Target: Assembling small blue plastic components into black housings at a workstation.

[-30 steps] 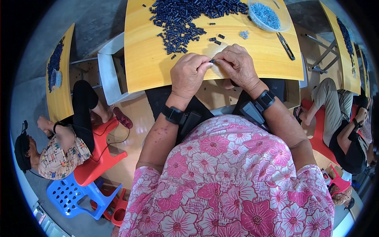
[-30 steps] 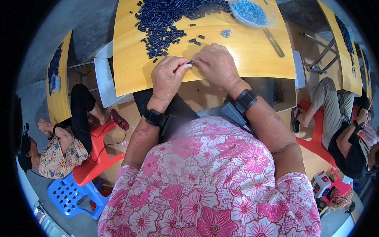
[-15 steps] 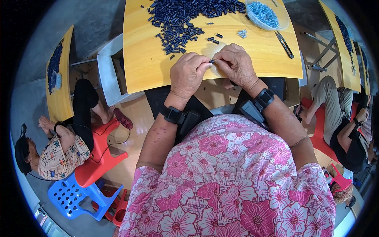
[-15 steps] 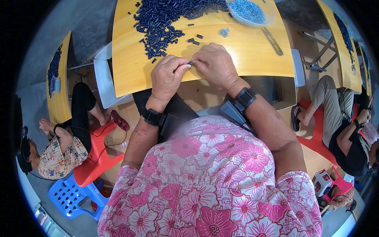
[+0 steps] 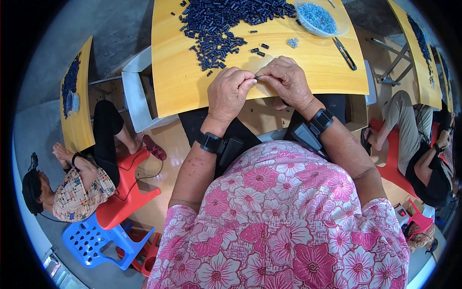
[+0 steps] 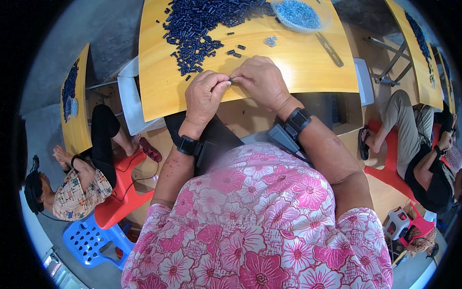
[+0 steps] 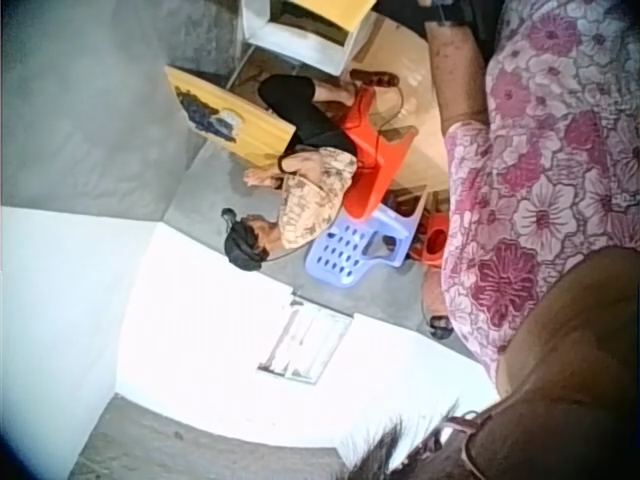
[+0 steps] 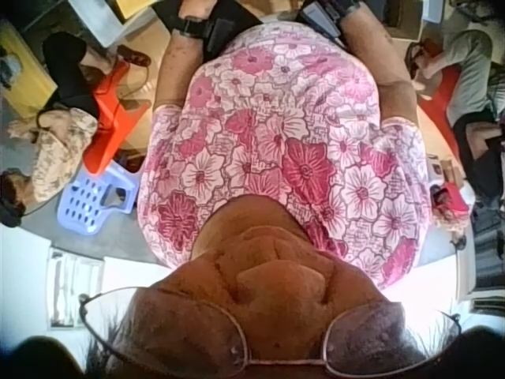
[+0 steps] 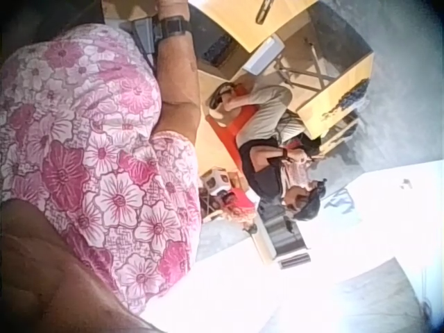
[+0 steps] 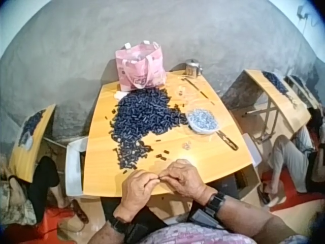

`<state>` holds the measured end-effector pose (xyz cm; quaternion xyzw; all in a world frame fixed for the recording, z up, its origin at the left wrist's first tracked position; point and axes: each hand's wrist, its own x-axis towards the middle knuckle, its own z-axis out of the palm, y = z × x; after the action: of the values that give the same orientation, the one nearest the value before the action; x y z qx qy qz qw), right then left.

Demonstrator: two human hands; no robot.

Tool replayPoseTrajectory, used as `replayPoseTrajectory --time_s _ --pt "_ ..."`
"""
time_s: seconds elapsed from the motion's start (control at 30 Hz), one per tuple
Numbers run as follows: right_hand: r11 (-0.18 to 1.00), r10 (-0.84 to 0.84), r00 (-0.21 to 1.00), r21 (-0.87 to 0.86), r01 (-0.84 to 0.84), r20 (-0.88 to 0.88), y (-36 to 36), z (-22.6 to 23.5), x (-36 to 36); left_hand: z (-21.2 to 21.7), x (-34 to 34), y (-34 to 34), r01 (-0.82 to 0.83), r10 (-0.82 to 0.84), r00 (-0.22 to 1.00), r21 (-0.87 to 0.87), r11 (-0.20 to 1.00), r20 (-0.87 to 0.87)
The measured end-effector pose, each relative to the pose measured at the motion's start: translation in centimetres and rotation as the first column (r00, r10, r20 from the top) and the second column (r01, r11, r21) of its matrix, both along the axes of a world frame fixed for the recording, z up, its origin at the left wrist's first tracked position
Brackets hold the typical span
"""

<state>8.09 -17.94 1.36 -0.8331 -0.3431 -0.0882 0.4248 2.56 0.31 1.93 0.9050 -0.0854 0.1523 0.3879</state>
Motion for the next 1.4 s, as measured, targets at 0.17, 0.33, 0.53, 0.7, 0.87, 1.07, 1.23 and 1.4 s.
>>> replayPoseTrajectory --time_s 0.17,0.33,0.53,0.7,0.87,1.07,1.23,1.4 --pt "1.000 0.006 1.000 -0.002 -0.006 -0.004 0.1 -0.2 0.1 -0.1 0.1 0.1 0.010 -0.010 1.000 0.022 1.000 -0.003" --pt "0.999 0.016 1.000 -0.051 -0.016 0.002 0.2 -0.1 0.2 -0.2 0.3 0.2 0.010 -0.010 1.000 0.027 1.000 -0.016" --pt "0.995 -0.002 0.999 -0.095 0.006 0.044 0.4 -0.1 0.1 -0.5 0.6 0.1 -0.005 0.006 1.000 0.042 0.999 -0.013" --pt "0.993 -0.015 0.995 -0.113 0.025 0.096 0.5 -0.1 0.0 -0.6 0.6 0.0 -0.017 0.018 1.000 0.034 0.999 -0.018" --pt "0.991 -0.029 0.991 -0.122 0.045 0.128 0.5 -0.1 -0.2 -0.5 0.5 -0.4 -0.048 0.048 0.998 0.015 0.999 -0.028" --pt "0.986 -0.045 0.980 -0.151 0.075 0.192 0.7 -0.4 -0.2 -0.5 0.4 -0.8 -0.088 0.089 0.996 0.027 0.996 -0.020" --pt "0.970 -0.025 0.969 -0.230 0.083 0.246 0.6 -0.5 -0.1 -0.5 0.5 -1.1 -0.096 0.096 0.995 0.042 0.995 -0.013" --pt "0.972 -0.044 0.961 -0.210 0.104 0.273 0.8 -0.6 -0.2 -0.5 0.4 -1.5 -0.120 0.120 0.993 0.040 0.992 -0.019"
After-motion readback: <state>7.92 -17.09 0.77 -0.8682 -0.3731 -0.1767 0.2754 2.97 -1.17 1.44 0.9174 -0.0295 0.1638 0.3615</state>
